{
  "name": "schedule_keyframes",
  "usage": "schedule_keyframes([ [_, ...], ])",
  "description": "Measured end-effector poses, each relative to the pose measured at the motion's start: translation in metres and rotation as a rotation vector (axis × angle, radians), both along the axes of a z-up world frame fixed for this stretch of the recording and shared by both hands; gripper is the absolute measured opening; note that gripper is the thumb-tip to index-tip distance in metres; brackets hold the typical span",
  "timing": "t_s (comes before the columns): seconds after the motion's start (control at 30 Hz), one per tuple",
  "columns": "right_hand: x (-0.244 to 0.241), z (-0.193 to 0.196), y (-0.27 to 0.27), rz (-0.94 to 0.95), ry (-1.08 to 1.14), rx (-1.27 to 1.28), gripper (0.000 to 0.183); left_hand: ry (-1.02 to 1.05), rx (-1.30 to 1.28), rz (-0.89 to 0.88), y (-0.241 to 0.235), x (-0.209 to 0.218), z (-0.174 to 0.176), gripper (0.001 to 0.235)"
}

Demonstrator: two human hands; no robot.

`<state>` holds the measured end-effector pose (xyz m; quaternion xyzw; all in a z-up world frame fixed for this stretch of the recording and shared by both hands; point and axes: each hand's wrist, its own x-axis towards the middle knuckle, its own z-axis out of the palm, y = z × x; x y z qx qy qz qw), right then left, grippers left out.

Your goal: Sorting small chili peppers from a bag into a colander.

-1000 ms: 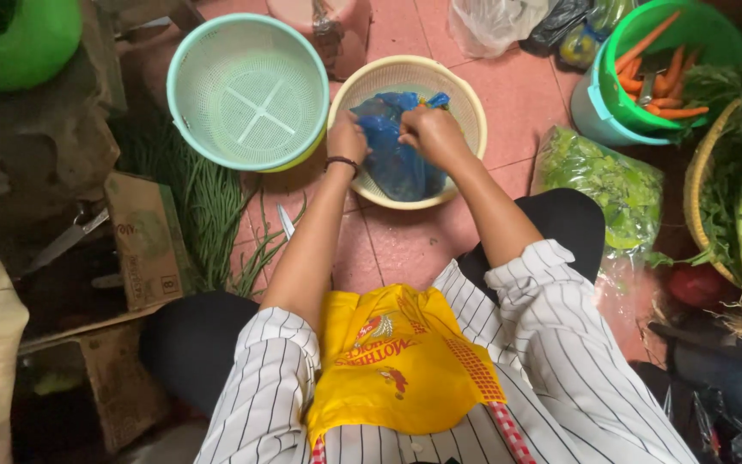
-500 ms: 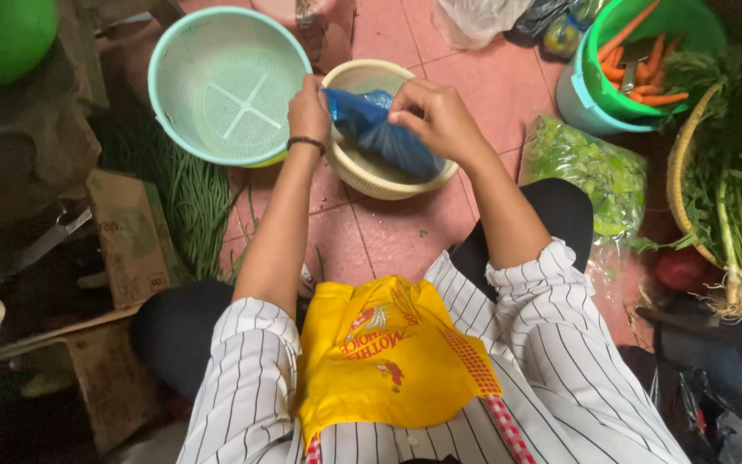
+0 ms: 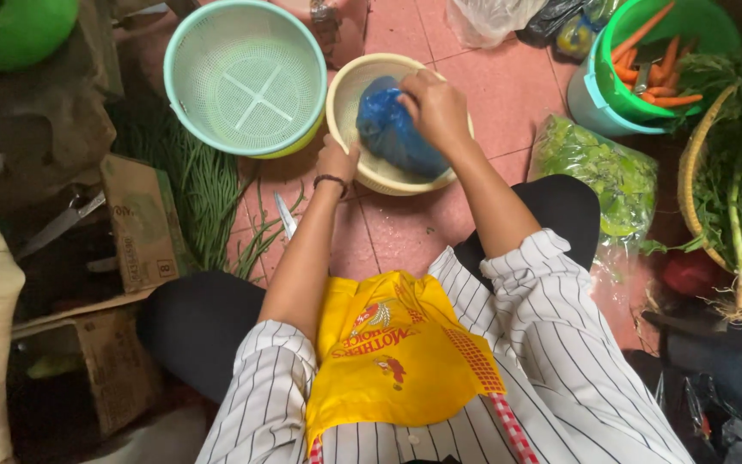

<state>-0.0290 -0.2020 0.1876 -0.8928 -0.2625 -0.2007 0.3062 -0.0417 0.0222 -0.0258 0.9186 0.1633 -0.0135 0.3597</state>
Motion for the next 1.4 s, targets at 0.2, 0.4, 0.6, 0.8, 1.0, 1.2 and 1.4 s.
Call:
schedule_keyframes([
  [0.2, -0.019, 0.047, 0.002, -0.032, -0.018, 0.193, 0.010, -0.150, -0.298, -0.030, 0.012, -0.028, -0.026, 0.046],
  [0.4, -0.029, 0.084, -0.006, -0.014, -0.096, 0.284, 0.007, -0.161, -0.269, -0.073, 0.017, -0.024, -0.033, 0.045],
  [0.6, -0.029, 0.095, -0.011, -0.111, -0.175, 0.443, 0.004, -0.254, -0.293, -0.128, 0.027, -0.014, -0.070, 0.050],
  [0.8, -0.035, 0.102, -0.017, -0.090, -0.270, 0.417, 0.009, -0.468, -0.126, -0.051, 0.020, -0.015, -0.065, 0.111],
  [1.0, -0.035, 0.100, -0.021, -0.076, -0.321, 0.344, 0.010, -0.530, 0.085, -0.245, -0.017, -0.036, 0.057, 0.119],
  [1.2, -0.043, 0.108, -0.020, 0.070, -0.172, 0.316, 0.011, -0.300, -0.031, -0.215, -0.055, -0.034, 0.152, 0.136],
  [1.4, -0.038, 0.124, -0.014, 0.399, -0.144, 0.268, 0.039, -0.581, -1.227, -0.155, -0.036, 0.052, 0.020, 0.058],
])
